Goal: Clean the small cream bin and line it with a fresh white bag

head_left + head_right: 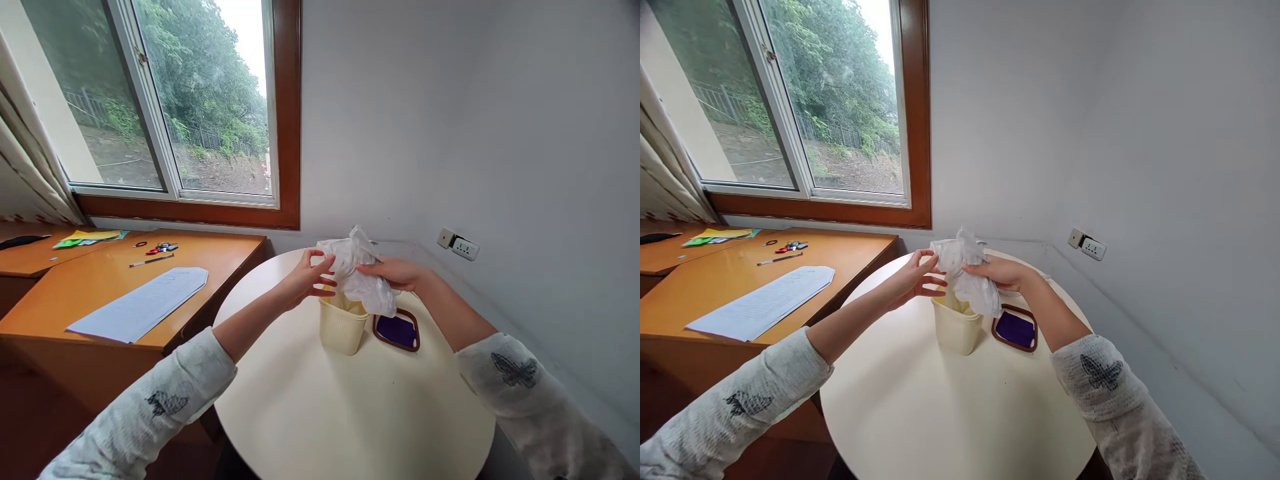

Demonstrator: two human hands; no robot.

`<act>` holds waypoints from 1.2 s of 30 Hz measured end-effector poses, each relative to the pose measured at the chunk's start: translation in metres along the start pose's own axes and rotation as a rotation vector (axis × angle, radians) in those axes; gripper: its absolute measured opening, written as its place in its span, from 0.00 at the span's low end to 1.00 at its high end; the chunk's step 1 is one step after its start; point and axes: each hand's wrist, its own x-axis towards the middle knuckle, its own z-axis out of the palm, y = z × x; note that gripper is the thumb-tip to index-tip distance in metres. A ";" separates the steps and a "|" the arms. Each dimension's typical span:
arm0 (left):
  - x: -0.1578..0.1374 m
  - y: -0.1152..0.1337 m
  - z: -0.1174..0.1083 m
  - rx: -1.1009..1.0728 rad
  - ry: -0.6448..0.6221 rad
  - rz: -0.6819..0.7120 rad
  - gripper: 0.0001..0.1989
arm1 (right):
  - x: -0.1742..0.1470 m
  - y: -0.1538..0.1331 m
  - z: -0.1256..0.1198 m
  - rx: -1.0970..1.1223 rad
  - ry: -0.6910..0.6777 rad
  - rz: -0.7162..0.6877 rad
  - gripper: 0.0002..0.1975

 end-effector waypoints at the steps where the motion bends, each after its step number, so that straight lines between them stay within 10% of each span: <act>1: 0.001 0.000 0.002 -0.027 0.018 -0.001 0.26 | -0.002 -0.002 0.006 -0.035 -0.012 0.004 0.19; 8: 0.017 -0.006 -0.010 -0.064 0.069 0.043 0.13 | -0.025 -0.006 0.020 -0.205 0.038 0.019 0.16; 20: -0.014 -0.026 -0.064 -0.005 0.010 -0.023 0.21 | -0.074 0.053 -0.028 0.152 0.159 -0.068 0.13; 29: -0.039 -0.034 -0.083 0.322 -0.121 -0.079 0.14 | -0.088 0.103 -0.057 0.211 0.543 -0.152 0.11; 36: -0.026 -0.041 -0.094 0.458 0.152 0.047 0.20 | -0.073 0.121 -0.075 0.008 0.898 -0.172 0.13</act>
